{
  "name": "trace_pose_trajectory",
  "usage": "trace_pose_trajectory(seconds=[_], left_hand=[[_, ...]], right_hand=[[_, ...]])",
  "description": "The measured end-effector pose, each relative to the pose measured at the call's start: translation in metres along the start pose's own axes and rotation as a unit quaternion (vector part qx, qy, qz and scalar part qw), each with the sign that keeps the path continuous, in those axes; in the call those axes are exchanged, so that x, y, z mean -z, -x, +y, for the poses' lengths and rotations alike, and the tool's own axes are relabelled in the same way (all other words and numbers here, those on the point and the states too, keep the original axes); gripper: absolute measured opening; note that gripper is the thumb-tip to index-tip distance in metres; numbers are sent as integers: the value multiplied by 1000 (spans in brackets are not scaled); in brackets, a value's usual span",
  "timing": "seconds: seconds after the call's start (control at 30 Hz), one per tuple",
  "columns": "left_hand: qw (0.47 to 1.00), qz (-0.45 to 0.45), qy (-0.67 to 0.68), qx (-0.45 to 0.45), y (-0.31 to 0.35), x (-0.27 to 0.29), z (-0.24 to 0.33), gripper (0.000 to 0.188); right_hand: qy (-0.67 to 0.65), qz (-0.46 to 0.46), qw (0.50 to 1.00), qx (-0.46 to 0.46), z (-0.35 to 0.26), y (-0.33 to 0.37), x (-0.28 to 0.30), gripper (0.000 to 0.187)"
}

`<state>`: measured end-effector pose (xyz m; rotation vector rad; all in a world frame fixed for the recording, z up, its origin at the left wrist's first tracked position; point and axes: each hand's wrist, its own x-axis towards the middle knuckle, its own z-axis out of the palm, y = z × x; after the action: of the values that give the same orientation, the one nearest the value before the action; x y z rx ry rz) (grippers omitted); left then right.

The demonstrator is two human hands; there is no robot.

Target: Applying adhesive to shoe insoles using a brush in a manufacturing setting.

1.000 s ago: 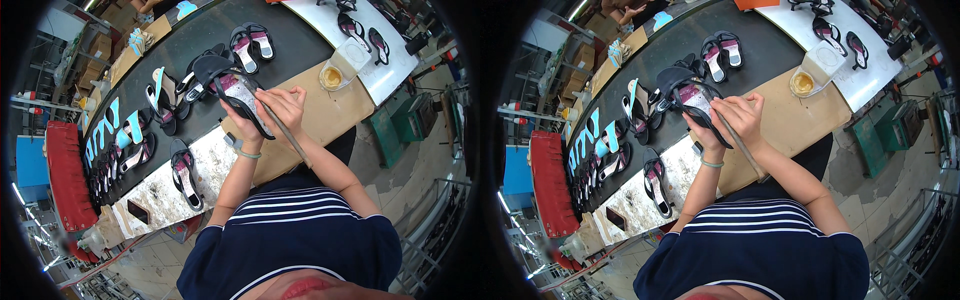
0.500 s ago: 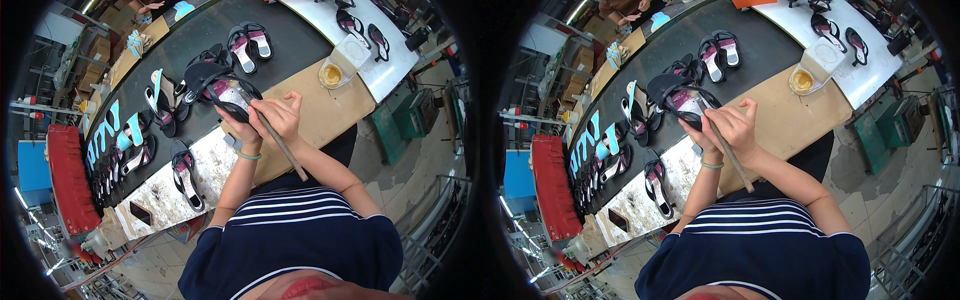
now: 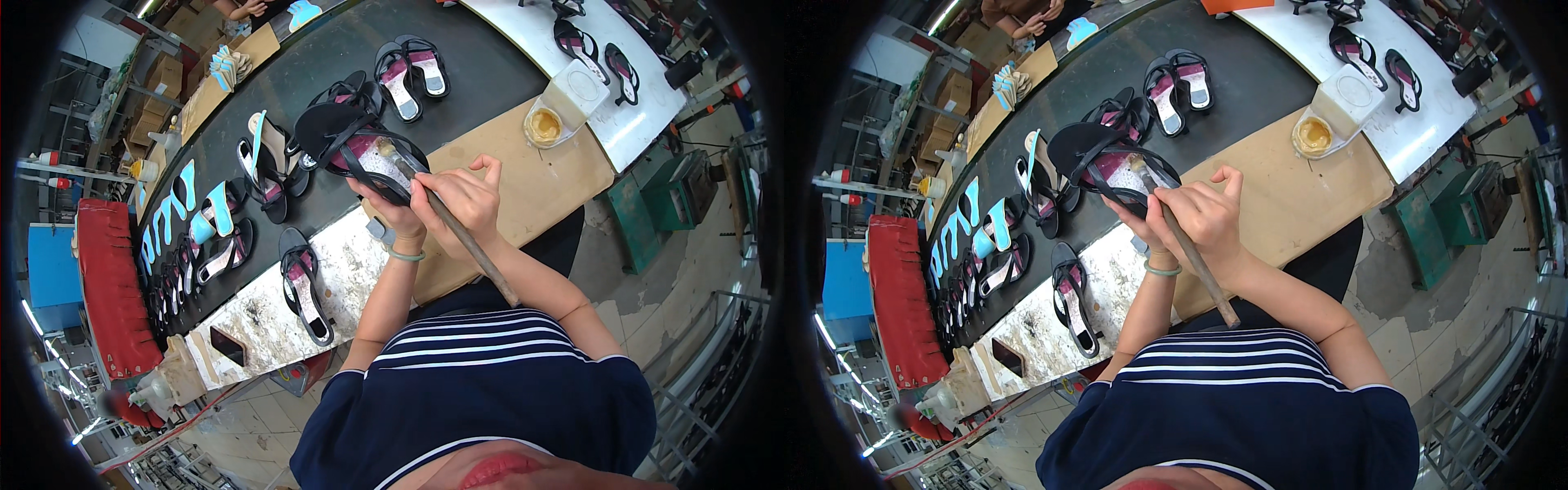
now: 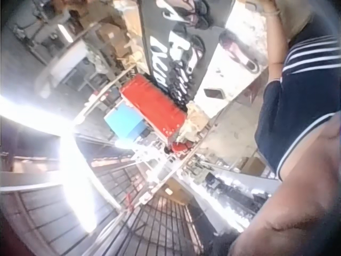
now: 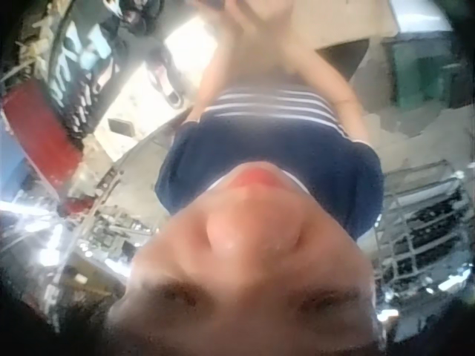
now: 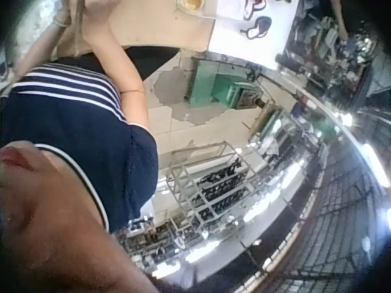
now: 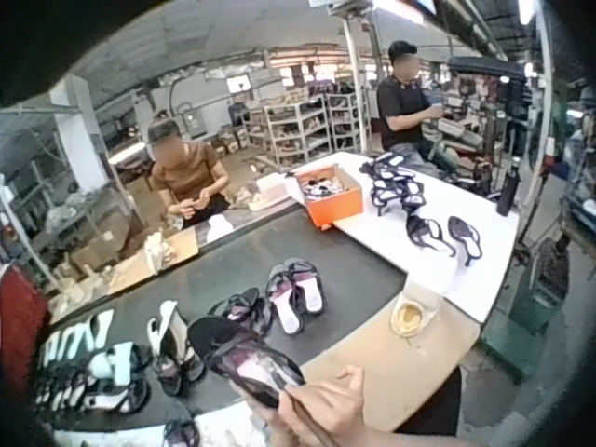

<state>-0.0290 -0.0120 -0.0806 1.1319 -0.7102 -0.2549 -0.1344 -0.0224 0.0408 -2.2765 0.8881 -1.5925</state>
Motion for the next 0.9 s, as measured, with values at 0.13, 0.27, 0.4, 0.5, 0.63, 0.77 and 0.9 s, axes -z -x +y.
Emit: trace_pose_trajectory(seconds=[0.13, 0.27, 0.4, 0.5, 0.63, 0.77, 0.9], left_hand=[[1000, 2, -8, -12, -1, 0, 1, 59], [994, 1, 103, 25, -5, -5, 9, 59], [999, 6, 34, -27, -4, -1, 4, 60], [993, -17, 113, 10, -9, 0, 11, 61], [988, -26, 151, 14, -15, -7, 16, 60], [979, -9, 188, 78, -30, 4, 10, 54], [938, -10, 267, 220, -48, 14, 22, 52]], right_hand=[[-4, -22, 1000, -11, -6, -4, 10, 9], [-9, -33, 999, -18, -11, -9, 20, 7], [-23, -53, 998, -28, -13, -10, 30, 5], [-24, -73, 996, -37, -11, -4, 41, 6], [-42, -145, 985, -80, 2, 1, 69, 8], [-128, -185, 930, -291, 25, -29, 135, 10], [-137, -109, 937, -303, 99, -47, 185, 15]])
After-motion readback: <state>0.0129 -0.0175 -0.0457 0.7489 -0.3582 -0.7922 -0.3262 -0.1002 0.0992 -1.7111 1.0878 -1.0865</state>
